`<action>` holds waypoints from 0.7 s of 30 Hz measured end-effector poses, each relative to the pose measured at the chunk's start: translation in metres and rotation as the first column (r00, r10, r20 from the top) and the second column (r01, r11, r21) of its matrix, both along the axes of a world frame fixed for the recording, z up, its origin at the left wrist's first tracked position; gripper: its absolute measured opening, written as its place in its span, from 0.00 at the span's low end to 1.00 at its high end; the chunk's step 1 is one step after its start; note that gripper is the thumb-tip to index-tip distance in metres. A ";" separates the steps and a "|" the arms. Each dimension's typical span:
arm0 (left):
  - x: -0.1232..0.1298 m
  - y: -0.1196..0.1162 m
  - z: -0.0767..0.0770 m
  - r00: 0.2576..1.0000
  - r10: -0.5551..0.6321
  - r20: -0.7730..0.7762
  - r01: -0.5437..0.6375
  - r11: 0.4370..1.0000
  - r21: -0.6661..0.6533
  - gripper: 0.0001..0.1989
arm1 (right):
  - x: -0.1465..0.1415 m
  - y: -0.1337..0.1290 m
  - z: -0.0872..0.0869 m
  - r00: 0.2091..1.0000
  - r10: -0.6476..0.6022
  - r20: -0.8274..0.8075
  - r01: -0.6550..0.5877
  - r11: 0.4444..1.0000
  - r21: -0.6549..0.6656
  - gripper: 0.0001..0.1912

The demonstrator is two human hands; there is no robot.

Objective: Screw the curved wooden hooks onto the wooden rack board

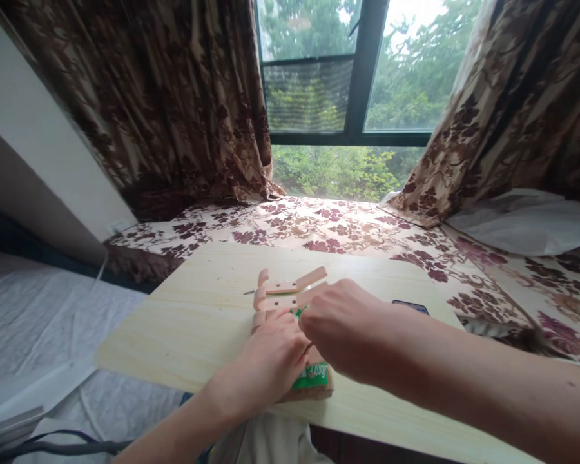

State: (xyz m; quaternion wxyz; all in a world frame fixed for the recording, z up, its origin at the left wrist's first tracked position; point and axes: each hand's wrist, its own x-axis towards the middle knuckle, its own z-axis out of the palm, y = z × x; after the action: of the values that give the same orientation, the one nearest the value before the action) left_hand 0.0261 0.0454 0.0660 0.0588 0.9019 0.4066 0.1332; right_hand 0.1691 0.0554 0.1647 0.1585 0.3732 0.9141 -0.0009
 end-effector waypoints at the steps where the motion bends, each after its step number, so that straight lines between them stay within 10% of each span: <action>1: 0.000 0.000 0.000 1.000 0.001 0.002 -0.001 1.000 0.004 0.10 | -0.002 -0.001 0.003 1.000 -0.004 0.005 0.004 1.000 -0.007 0.08; 21: 0.004 -0.002 0.004 0.995 0.090 0.033 -0.090 0.996 0.010 0.09 | -0.008 -0.003 0.019 0.999 0.051 0.011 -0.050 0.997 -0.050 0.10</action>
State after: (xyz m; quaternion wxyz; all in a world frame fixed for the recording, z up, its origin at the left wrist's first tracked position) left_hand 0.0296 0.0437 0.0697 0.0542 0.8807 0.4451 0.1528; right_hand 0.1610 0.0521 0.1839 0.1736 0.3460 0.9219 -0.0174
